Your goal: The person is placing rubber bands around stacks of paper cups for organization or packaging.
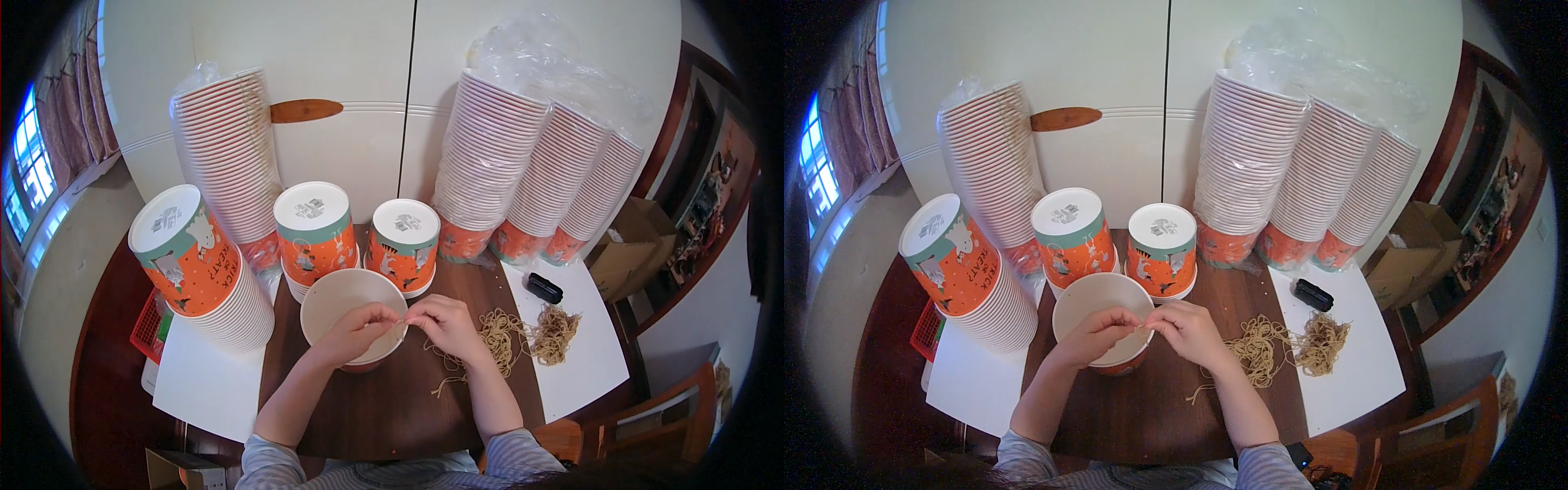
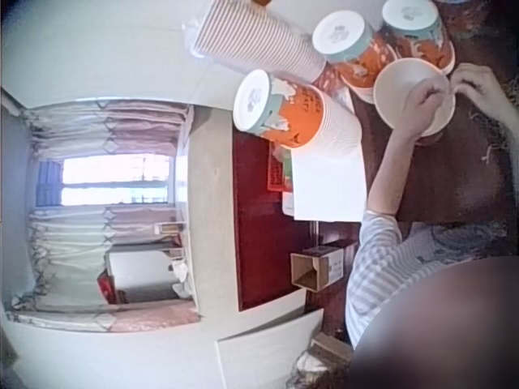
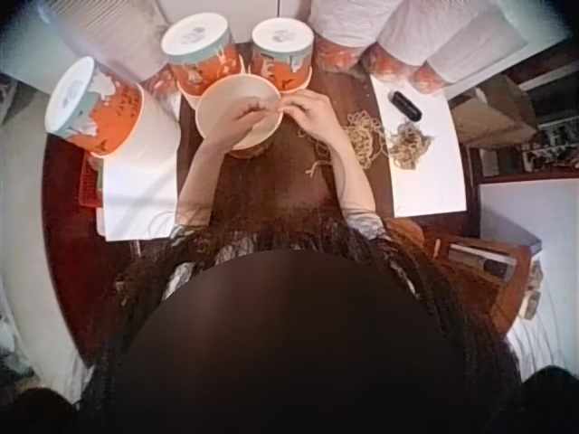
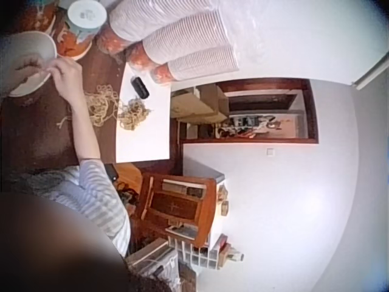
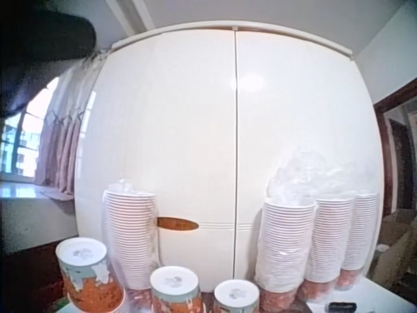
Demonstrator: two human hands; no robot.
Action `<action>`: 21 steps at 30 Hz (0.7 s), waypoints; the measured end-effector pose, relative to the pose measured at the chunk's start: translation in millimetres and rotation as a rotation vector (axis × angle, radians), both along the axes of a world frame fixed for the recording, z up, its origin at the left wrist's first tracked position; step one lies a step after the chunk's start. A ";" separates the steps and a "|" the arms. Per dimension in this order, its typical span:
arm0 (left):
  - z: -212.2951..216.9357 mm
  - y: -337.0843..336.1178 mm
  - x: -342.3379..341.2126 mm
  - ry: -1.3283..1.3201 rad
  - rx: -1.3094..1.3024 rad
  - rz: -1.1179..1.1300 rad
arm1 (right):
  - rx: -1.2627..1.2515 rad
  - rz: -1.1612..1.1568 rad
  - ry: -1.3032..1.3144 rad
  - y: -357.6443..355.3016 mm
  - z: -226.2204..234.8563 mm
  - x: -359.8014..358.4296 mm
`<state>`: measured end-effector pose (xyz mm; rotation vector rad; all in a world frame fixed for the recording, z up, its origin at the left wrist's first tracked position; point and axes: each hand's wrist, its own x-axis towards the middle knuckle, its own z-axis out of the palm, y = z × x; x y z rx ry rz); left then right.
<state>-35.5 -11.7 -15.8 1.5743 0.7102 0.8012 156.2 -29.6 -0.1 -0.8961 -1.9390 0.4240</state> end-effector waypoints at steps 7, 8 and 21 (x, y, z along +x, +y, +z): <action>11.0 -5.9 1.4 0.272 0.398 0.056 | -0.078 0.004 0.035 -1.1 1.0 1.6; 10.2 -6.0 1.8 0.273 0.399 0.057 | -0.077 0.006 0.035 -1.5 1.3 1.2; 13.8 -7.0 3.7 0.072 0.076 0.085 | -0.119 0.028 -0.021 0.6 -0.4 2.1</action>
